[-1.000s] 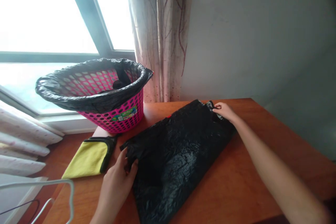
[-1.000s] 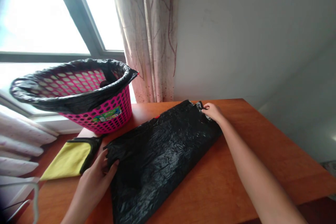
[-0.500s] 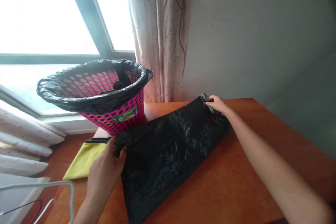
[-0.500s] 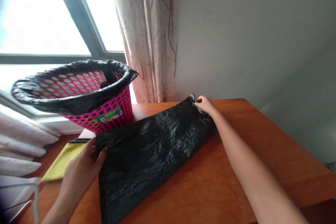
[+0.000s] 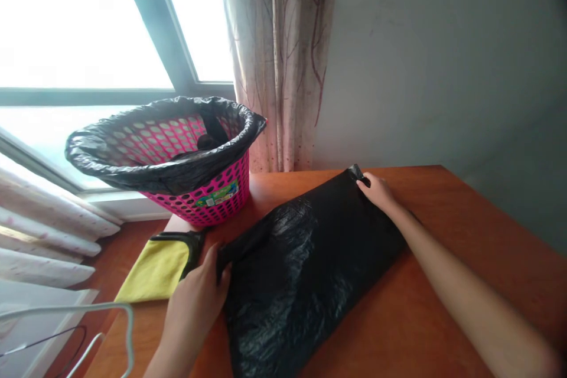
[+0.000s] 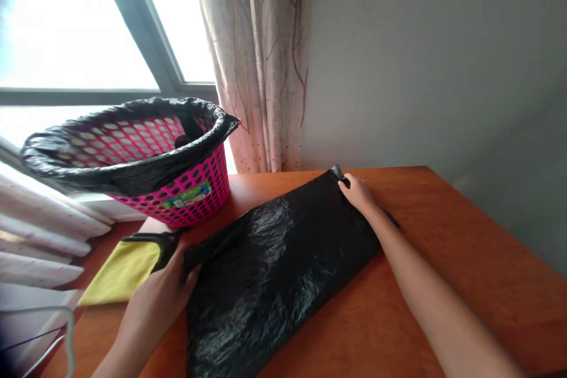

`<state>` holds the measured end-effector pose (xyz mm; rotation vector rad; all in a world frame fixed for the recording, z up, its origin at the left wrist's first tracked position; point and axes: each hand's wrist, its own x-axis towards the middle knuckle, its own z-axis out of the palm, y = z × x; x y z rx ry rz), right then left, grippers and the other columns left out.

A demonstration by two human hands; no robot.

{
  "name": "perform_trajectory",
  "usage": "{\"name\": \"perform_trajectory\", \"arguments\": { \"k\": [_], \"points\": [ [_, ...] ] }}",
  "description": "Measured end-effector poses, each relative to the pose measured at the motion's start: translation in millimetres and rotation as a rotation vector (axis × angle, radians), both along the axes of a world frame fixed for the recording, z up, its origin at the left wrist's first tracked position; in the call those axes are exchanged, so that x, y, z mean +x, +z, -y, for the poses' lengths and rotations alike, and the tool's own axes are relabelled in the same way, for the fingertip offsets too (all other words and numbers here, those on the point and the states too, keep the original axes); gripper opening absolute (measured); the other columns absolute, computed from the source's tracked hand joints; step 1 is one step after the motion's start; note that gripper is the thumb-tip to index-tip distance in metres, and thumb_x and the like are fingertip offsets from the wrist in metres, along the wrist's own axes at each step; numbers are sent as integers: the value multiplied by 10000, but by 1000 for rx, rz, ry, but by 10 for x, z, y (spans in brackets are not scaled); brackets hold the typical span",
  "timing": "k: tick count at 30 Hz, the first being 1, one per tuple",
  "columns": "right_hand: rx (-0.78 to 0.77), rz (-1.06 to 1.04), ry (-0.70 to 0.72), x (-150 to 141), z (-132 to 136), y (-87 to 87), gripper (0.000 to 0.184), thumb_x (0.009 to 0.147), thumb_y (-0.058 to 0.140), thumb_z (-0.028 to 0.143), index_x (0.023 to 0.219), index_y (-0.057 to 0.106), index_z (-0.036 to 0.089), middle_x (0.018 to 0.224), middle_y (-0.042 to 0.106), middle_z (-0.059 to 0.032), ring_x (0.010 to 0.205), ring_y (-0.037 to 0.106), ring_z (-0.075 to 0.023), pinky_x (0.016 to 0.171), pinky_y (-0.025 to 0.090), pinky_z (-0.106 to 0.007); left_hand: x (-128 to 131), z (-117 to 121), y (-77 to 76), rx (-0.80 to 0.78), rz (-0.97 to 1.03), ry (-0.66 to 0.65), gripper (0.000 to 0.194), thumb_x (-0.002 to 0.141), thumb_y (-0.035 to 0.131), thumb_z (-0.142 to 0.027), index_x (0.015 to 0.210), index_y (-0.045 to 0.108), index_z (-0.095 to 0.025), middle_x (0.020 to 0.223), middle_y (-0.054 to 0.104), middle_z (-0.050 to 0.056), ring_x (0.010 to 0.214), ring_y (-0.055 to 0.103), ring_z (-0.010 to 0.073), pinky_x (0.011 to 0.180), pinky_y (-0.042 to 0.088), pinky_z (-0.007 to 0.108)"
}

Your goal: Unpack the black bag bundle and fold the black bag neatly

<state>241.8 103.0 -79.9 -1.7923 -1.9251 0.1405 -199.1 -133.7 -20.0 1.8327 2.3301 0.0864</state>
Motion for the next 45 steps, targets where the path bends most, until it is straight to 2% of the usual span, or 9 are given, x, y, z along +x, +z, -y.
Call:
{"name": "perform_trajectory", "arguments": {
  "k": [6,13,17,20,23,25,33,39,45],
  "points": [
    [-5,32,-57,382,276,27,241,862,538,372,1019,644,223,937,710,-87,860,653,-264,736,469,-330,169,158,-77,-81,151,-78,470,974,306,-352,1384,377,-134,891,739,112,868,720,284,649,443,308],
    [36,89,-4,367,302,5,426,878,520,325,1277,545,179,1173,660,-146,1082,609,-302,927,481,-417,308,214,152,-87,-37,56,566,985,282,-456,1449,282,-130,982,735,160,862,718,359,622,469,369],
    [163,137,-5,271,326,77,454,908,470,349,1285,551,109,1266,594,-200,1210,529,-328,1038,420,-452,401,355,298,193,-177,74,549,971,325,-506,1407,362,-173,1108,696,150,801,710,331,530,462,357],
    [204,160,66,123,432,157,455,948,399,383,1275,575,121,1311,574,-174,1245,512,-295,1088,387,-419,543,373,305,447,-100,-225,424,968,394,-415,1304,494,-177,1203,641,137,991,663,287,765,530,380],
    [116,251,177,-88,582,179,522,970,350,475,1342,543,163,1423,504,-136,1327,446,-288,1122,348,-439,688,269,196,500,-56,-607,417,948,459,-361,1332,522,-209,1412,517,117,1274,500,299,1046,418,452],
    [21,325,204,-217,660,143,585,965,328,548,1409,485,200,1516,402,-119,1396,353,-318,1134,303,-514,723,171,69,453,-100,-723,502,939,488,-400,1413,470,-238,1524,402,104,1384,366,342,1104,332,532],
    [-194,360,199,-331,665,-89,666,959,242,630,1506,334,262,1606,231,-74,1473,191,-317,1159,169,-590,490,34,-381,343,-141,-698,708,908,466,-596,1519,315,-272,1576,314,125,1419,293,392,1091,293,606],
    [-104,106,211,-241,555,-98,650,928,380,612,1443,436,220,1558,335,-116,1448,267,-315,1163,223,-558,506,47,-318,354,-98,-685,728,914,474,-574,1531,279,-241,1602,248,126,1445,246,371,1109,288,587],
    [113,-374,178,-6,609,194,453,917,494,451,1303,559,224,1363,572,-101,1286,521,-242,1107,402,-452,456,53,-163,436,-99,-671,561,922,508,-495,1403,496,-207,1562,337,134,1429,293,350,1141,209,614]
  ]
}}
